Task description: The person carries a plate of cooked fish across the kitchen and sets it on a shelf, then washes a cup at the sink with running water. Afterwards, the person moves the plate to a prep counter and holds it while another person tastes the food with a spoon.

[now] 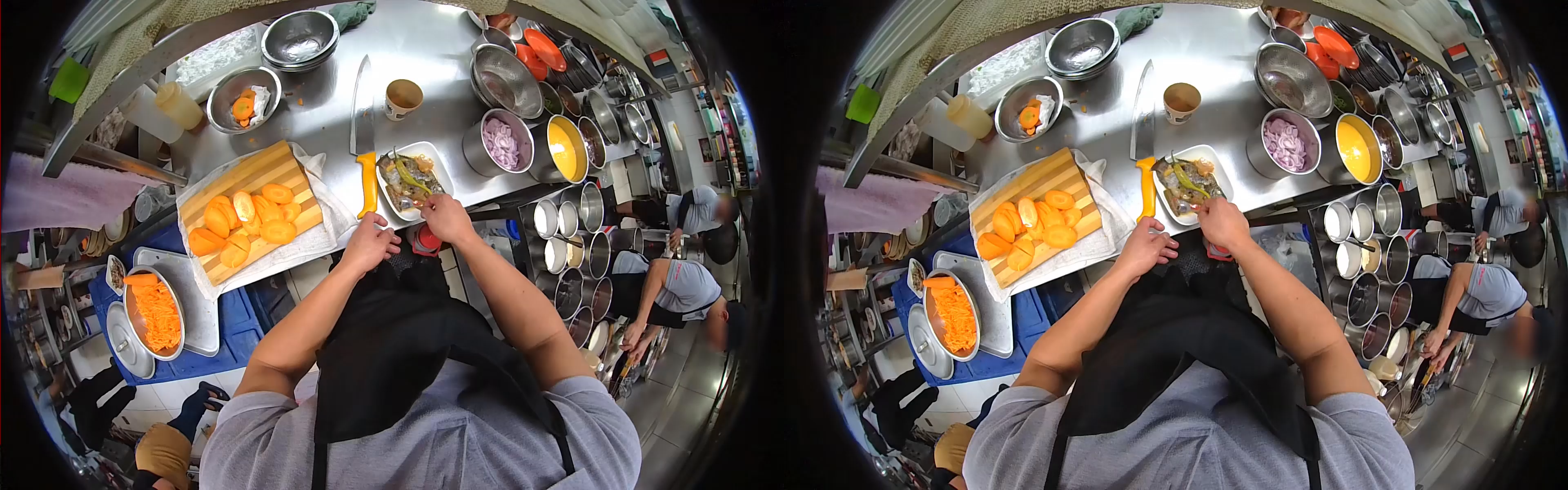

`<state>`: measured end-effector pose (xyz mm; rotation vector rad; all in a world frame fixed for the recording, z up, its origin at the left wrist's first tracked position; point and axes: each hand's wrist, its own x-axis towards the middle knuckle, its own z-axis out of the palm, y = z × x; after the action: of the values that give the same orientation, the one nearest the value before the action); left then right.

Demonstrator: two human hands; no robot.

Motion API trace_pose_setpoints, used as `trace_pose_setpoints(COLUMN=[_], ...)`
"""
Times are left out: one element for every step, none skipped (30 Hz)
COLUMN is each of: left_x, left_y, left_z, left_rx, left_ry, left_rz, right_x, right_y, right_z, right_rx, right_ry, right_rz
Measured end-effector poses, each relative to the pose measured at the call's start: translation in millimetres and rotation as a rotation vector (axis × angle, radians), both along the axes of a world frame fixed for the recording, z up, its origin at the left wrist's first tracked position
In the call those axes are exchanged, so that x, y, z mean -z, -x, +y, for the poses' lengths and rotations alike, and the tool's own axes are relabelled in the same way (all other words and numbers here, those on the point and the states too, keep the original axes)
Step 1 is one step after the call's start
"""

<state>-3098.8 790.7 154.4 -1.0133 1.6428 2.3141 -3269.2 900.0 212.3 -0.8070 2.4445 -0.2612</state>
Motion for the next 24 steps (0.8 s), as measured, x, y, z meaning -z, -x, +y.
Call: trace_pose_setpoints(left_x=[1, 1, 1, 1, 0, 0, 1, 3, 4, 5, 5, 7, 9, 12, 12, 12, 12, 10, 8, 6, 5, 5, 4, 4], left_y=[-1, -1, 0, 2, 3, 4, 5, 6, 8, 8, 9, 10, 10, 12, 14, 16, 18, 21, 24, 26, 29, 31, 34, 35], left_z=[1, 2, 4, 6, 8, 11, 13, 16, 19, 21, 24, 27, 30, 31, 32, 33, 34, 34, 35, 36, 37, 38, 38, 38], left_rx=[0.003, 0.005, 0.007, 0.010, 0.006, 0.002, 0.003, 0.005, 0.005, 0.001, -0.002, -0.003, -0.005, -0.018, -0.032, -0.032, -0.045, -0.059, -0.060, -0.104, -0.147, -0.145, -0.170, -0.196], left_ry=[0.001, 0.001, -0.001, -0.003, -0.011, -0.018, -0.022, -0.028, -0.034, -0.040, -0.044, -0.048, -0.054, -0.066, -0.077, -0.078, -0.101, -0.123, -0.125, -0.129, -0.134, -0.135, -0.147, -0.158], left_rz=[-0.001, -0.003, -0.004, -0.002, 0.002, 0.005, 0.003, 0.006, 0.010, 0.009, 0.013, 0.016, 0.013, 0.013, 0.013, 0.013, 0.006, 0.000, 0.000, 0.006, 0.011, 0.012, 0.014, 0.016], right_x=[1, 3, 4, 3, 2, -17, -32, -38, -44, -48, -51, -55, -58, -62, -60, -56, -52, -48, -43, -38, -34, -30, -27, -28], right_y=[2, 4, 5, 5, 4, -3, -8, -10, -7, -5, -2, -1, -1, 0, 0, 1, 2, 3, 2, 1, -1, -3, -5, -7], right_z=[-3, -8, -16, -19, -18, -20, -20, -16, -9, -2, 5, 12, 18, 20, 22, 23, 25, 26, 26, 26, 26, 26, 26, 24], right_rx=[-0.003, 0.001, -0.018, -0.037, -0.035, -0.096, -0.157, -0.158, -0.204, -0.252, -0.258, -0.288, -0.315, -0.341, -0.341, -0.387, -0.434, -0.435, -0.446, -0.456, -0.455, -0.451, -0.449, -0.451], right_ry=[0.017, 0.017, 0.053, 0.087, 0.083, 0.064, 0.043, 0.039, -0.009, -0.058, -0.063, -0.051, -0.038, -0.068, -0.070, -0.076, -0.082, -0.083, -0.068, -0.053, -0.055, -0.050, -0.044, -0.045], right_rz=[-0.037, -0.037, -0.034, -0.031, -0.030, 0.097, 0.222, 0.218, 0.258, 0.299, 0.297, 0.310, 0.321, 0.311, 0.310, 0.341, 0.372, 0.373, 0.402, 0.431, 0.431, 0.437, 0.443, 0.443])
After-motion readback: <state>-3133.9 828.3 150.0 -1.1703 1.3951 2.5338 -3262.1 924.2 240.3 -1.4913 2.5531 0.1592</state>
